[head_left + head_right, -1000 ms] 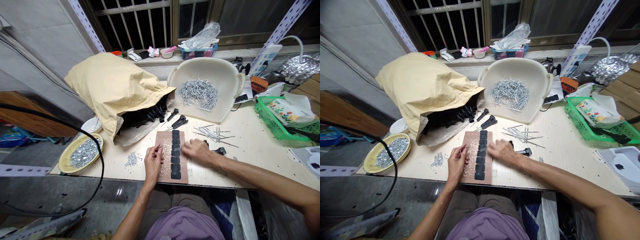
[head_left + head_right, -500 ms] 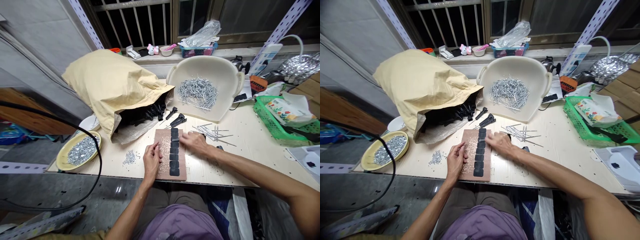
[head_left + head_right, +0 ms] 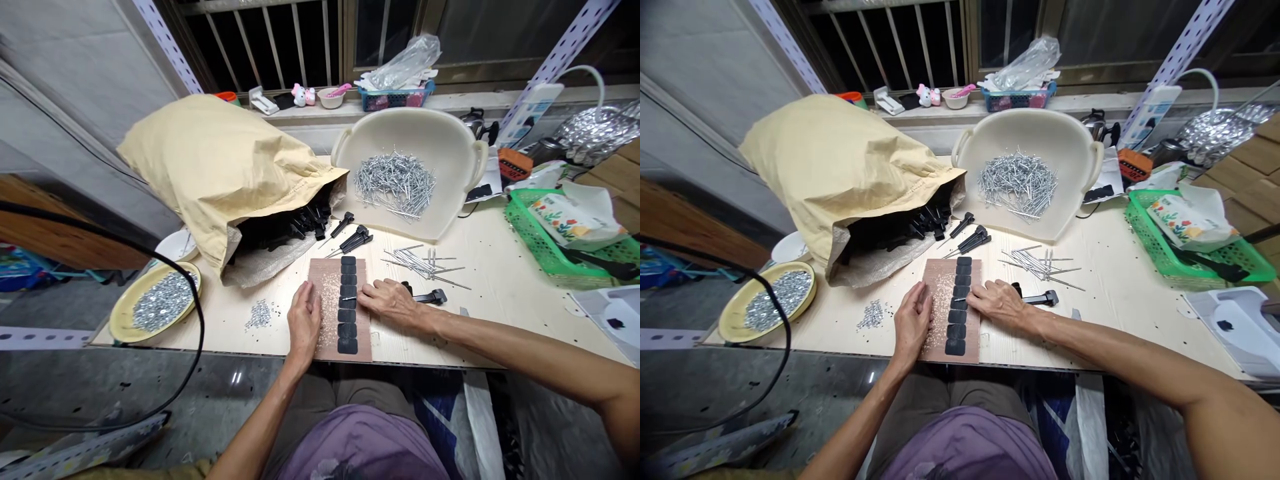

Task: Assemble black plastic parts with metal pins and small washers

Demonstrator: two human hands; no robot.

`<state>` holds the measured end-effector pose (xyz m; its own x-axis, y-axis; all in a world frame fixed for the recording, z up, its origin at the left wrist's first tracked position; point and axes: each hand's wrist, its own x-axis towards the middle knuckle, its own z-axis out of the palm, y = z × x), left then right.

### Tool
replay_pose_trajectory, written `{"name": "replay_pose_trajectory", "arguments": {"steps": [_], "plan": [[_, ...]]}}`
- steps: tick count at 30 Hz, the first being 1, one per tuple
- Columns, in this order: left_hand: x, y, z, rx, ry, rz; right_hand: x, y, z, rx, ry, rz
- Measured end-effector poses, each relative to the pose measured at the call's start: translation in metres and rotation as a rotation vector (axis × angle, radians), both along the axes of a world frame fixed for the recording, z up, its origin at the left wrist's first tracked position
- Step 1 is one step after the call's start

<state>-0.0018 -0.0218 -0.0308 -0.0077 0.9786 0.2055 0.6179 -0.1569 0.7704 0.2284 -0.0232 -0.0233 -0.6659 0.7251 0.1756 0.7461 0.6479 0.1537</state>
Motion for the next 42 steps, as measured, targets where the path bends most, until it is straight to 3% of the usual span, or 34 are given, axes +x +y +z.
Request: {"name": "replay_pose_trajectory", "arguments": {"steps": [5,10,14,16,20,27,32,37,39,42], "plan": [[0.0,-0.002,0.0,0.002,-0.011,-0.002,0.0,-0.005,0.0,0.01,-0.009,-0.019],[0.0,-0.003,-0.001,-0.007,-0.052,0.009,-0.002,0.004,0.011,-0.025,0.036,-0.251],[-0.001,-0.003,-0.003,0.014,-0.13,0.019,-0.013,-0.015,0.011,-0.031,-0.016,-0.031],[-0.001,-0.003,-0.004,0.015,-0.159,0.023,-0.017,-0.024,0.009,-0.019,-0.045,-0.013],[0.0,-0.004,-0.005,0.009,-0.21,0.022,-0.014,-0.028,0.011,-0.012,-0.027,-0.125],[-0.003,-0.005,-0.009,0.0,-0.254,0.013,0.028,-0.044,0.023,-0.07,0.079,-0.33],[0.002,-0.011,0.003,0.031,-0.223,-0.003,0.027,-0.049,0.036,-0.166,0.258,-0.409],[0.02,-0.02,0.026,-0.011,-0.265,-0.25,0.004,-0.039,0.048,-0.266,0.408,-0.36],[0.027,-0.018,0.03,-0.108,-0.34,-0.341,-0.003,-0.037,0.048,-0.309,0.427,-0.328],[0.031,-0.013,0.028,-0.243,-0.44,-0.378,-0.009,-0.035,0.046,-0.362,0.424,-0.318]]}}
